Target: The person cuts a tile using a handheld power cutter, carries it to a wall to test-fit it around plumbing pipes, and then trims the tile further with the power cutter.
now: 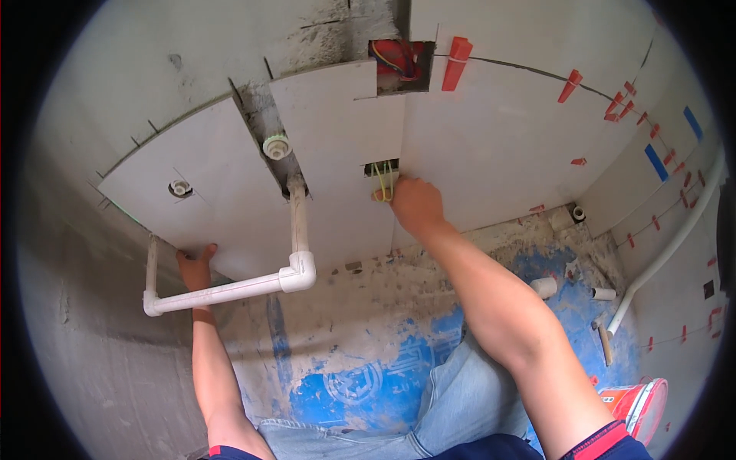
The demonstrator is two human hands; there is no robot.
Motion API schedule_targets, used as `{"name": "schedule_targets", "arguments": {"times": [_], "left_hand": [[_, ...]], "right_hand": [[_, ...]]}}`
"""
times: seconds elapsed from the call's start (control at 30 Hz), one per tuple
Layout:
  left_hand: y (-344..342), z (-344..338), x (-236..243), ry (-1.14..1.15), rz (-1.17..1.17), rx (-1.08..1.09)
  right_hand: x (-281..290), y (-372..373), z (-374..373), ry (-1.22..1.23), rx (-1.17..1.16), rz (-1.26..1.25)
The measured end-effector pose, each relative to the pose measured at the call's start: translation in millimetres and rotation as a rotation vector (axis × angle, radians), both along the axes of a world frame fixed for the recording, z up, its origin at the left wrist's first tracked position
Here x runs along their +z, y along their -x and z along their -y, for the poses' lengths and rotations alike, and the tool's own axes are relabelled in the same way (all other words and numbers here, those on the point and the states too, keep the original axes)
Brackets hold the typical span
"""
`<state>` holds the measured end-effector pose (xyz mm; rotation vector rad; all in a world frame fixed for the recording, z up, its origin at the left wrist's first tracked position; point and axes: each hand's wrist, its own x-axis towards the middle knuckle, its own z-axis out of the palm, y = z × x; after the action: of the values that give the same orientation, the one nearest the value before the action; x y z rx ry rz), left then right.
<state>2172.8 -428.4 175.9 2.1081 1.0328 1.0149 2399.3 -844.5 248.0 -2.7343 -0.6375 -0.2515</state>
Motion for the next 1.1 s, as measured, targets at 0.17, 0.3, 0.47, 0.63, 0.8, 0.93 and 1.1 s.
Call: {"name": "schedule_targets", "arguments": {"times": [0.17,0.3,0.47,0.63,0.8,0.93,1.1], "left_hand": [[1,-4,-5,-0.039,0.011,-0.015],[3,-7,-6,-0.077,-0.032,0.011],[-1,4,2,-0.06,-0.052,0.032],[1,5,3,-0.067,0.013,0.01],[2,3,0,-0.043,0.029,-0.001],[4,-5,-5,-0.09,0.026,0.009],[-2,6,7,-0.081,-0.014,0.021]], "right_hand": [[1,-2,0,0.045,0.016,0.004],[5,-5,-2,0.07,-0.002,0.025],[4,-9,-2,0.062,-0.049,0.067],[10,-6,-4,0.026,-0.052,-0.087],[11,2,-5,-0.007,-0.079,-0.083],[11,2,-8,0.01,-0.109,-0.05],[9,-4,-5,0.0,-0.071,-0.068]]}}
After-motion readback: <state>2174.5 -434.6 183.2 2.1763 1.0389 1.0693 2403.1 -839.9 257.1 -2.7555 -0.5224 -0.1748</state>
